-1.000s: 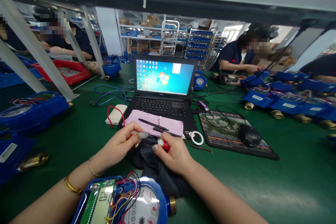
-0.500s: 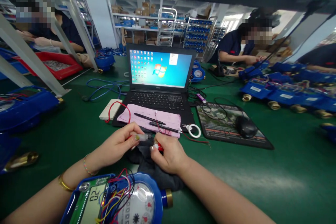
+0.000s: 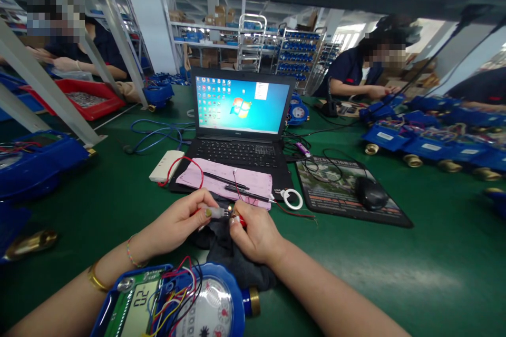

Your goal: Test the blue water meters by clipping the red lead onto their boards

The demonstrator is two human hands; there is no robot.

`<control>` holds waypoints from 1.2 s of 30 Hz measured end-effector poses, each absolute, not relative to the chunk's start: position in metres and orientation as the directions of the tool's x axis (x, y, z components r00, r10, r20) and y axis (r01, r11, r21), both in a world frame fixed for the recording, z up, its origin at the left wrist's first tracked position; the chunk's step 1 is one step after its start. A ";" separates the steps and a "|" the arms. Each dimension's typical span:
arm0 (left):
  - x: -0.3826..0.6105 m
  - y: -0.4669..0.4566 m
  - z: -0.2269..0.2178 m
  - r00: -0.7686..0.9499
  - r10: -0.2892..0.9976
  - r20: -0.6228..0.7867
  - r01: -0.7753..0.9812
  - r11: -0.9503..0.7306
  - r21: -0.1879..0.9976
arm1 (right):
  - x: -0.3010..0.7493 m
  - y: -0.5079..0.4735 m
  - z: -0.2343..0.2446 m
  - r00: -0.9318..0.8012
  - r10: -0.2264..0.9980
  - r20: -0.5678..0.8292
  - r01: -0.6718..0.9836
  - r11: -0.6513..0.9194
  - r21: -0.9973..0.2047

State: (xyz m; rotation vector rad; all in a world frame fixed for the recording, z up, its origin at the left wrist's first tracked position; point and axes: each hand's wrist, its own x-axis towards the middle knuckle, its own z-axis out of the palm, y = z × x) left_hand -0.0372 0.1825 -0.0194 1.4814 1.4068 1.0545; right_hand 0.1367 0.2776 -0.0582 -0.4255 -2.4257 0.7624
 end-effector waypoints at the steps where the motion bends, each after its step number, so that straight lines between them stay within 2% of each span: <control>1: -0.037 0.183 -0.019 0.028 0.999 0.031 0.315 -0.039 0.948 | 0.137 0.278 -0.058 -0.794 0.448 0.410 0.132 0.786 -0.604; 9: -0.037 0.183 -0.018 0.030 0.999 0.015 0.311 -0.024 0.950 | 0.137 0.276 -0.057 -0.837 0.380 0.394 0.094 0.809 -0.580; 16: -0.037 0.182 -0.019 0.032 0.999 0.004 0.314 -0.014 0.949 | 0.137 0.278 -0.060 -0.809 0.436 0.393 0.122 0.780 -0.614; 27: -0.037 0.183 -0.018 0.035 0.999 0.003 0.338 -0.015 0.941 | 0.137 0.278 -0.057 -0.820 0.421 0.388 0.100 0.773 -0.626; 32: -0.038 0.182 -0.020 0.036 0.999 -0.007 0.348 -0.006 0.937 | 0.137 0.279 -0.057 -0.852 0.357 0.383 0.048 0.782 -0.621; 36: -0.038 0.183 -0.019 0.041 0.999 -0.012 0.357 -0.003 0.934 | 0.136 0.279 -0.057 -0.832 0.392 0.394 0.063 0.771 -0.634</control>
